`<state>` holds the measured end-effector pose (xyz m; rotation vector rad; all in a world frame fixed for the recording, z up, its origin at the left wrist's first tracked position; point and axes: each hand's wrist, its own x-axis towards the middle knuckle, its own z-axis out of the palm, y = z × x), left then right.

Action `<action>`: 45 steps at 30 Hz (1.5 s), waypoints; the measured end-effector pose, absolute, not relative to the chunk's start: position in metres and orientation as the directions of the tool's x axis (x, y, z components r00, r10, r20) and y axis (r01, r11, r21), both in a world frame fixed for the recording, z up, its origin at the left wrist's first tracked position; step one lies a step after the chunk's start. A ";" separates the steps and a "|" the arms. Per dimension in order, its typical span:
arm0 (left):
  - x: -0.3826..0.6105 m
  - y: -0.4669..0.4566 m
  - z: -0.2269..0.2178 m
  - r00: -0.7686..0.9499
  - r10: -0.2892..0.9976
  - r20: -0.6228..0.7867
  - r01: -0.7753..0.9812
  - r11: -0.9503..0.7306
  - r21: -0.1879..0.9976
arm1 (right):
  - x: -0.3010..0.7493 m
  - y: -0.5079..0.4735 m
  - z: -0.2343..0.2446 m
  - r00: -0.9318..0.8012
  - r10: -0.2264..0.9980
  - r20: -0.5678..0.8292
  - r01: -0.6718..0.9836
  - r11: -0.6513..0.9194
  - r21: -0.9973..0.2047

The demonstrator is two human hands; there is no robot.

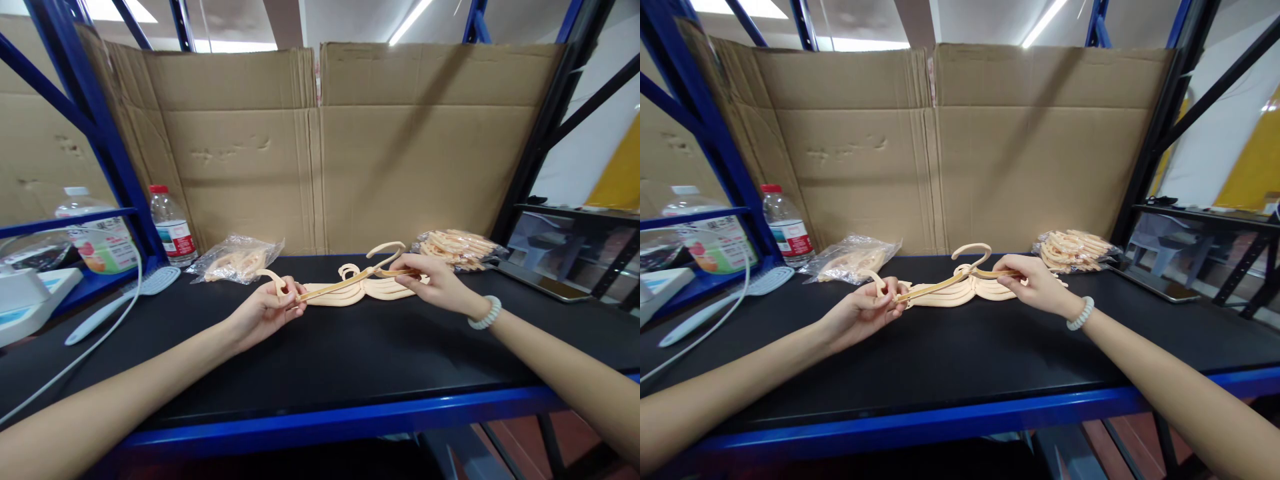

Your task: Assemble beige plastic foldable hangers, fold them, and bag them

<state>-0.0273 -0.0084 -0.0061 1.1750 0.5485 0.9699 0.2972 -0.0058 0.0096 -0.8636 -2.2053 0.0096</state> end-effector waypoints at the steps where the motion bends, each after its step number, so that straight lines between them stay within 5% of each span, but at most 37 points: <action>1: -0.027 -0.009 -0.006 0.493 0.862 0.119 -0.340 0.065 0.938 | 0.297 -0.006 0.009 -0.487 0.582 0.651 0.579 0.774 -0.258; 15: -0.023 -0.010 -0.005 0.293 0.945 0.143 -0.311 -0.047 0.949 | 0.288 -0.011 0.001 -0.502 0.557 0.661 0.554 0.794 -0.249; 30: -0.023 -0.002 -0.008 0.003 0.996 0.091 -0.385 -0.083 0.919 | 0.275 -0.023 0.003 -0.443 0.680 0.584 0.702 0.668 -0.247; 45: -0.021 -0.004 -0.006 0.072 0.997 0.037 -0.319 -0.012 0.948 | 0.281 -0.012 0.001 -0.324 0.774 0.544 0.733 0.569 -0.373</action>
